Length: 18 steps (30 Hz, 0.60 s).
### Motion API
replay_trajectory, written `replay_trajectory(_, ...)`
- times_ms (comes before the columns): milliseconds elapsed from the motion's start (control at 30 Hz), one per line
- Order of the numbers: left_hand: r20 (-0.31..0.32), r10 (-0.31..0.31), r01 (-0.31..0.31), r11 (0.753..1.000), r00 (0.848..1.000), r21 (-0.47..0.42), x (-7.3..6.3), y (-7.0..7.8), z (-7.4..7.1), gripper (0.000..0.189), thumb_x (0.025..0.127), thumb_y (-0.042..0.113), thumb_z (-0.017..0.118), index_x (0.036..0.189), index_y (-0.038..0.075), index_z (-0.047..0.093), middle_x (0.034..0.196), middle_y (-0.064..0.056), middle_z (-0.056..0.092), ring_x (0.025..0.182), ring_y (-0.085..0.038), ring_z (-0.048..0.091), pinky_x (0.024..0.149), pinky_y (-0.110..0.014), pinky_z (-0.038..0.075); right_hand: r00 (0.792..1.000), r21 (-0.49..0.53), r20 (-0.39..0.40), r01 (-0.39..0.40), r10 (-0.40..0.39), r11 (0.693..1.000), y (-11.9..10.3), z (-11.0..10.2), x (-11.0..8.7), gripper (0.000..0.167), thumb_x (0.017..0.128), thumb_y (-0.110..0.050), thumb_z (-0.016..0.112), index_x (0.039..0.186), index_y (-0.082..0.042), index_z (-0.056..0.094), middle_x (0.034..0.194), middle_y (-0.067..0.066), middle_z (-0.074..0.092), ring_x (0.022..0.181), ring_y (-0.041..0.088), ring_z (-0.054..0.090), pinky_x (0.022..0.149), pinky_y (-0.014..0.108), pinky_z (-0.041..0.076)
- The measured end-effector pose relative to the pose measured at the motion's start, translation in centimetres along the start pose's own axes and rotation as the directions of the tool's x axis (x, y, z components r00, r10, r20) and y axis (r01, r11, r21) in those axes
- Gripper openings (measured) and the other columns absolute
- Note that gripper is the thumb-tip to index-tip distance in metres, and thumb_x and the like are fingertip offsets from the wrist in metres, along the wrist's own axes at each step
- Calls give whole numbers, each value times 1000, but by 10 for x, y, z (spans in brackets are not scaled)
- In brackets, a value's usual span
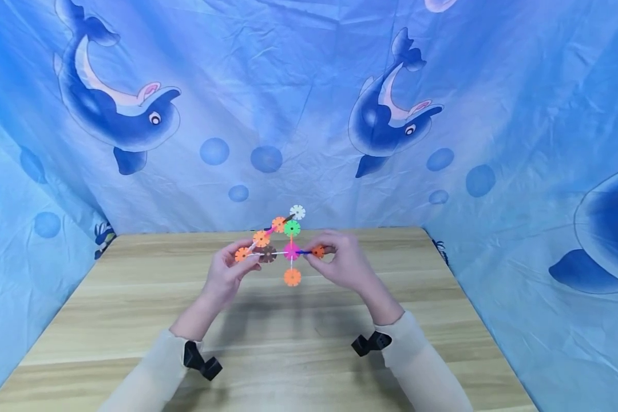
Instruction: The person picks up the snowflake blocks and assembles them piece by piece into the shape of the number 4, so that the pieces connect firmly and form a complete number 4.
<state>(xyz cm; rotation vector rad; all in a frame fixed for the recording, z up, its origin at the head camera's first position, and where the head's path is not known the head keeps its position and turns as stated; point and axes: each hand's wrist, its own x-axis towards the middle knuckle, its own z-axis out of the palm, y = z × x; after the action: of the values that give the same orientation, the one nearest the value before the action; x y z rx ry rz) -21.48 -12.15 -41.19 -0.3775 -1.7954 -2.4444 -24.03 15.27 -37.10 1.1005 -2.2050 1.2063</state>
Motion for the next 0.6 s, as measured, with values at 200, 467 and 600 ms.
replay_trajectory(200,11,-71,65,962,997,265,1,3,-13,47,90,-7,75,134,-13,62,130,-20,70,101,-5,71,88,-20,63,994,-16,57,-89,89,996,6,1,-5,12,88,-3,85,97,-12,83,94,4,81,82,14,75,75,27,67)
replay_trajectory(467,32,-210,186,921,977,342,-1,-10,-24,50,86,-4,82,133,-7,65,130,-18,72,104,-11,72,87,-21,62,992,-146,63,-99,109,984,20,9,-15,10,85,-10,89,91,-16,85,97,0,79,88,16,72,76,30,63)
replay_trajectory(600,37,-259,229,905,965,360,-1,-18,-29,51,86,0,84,134,-4,65,132,-19,72,108,-15,74,89,-22,62,985,-169,99,-125,143,978,28,17,-20,9,85,-12,89,91,-17,85,94,-4,77,84,12,70,74,27,60)
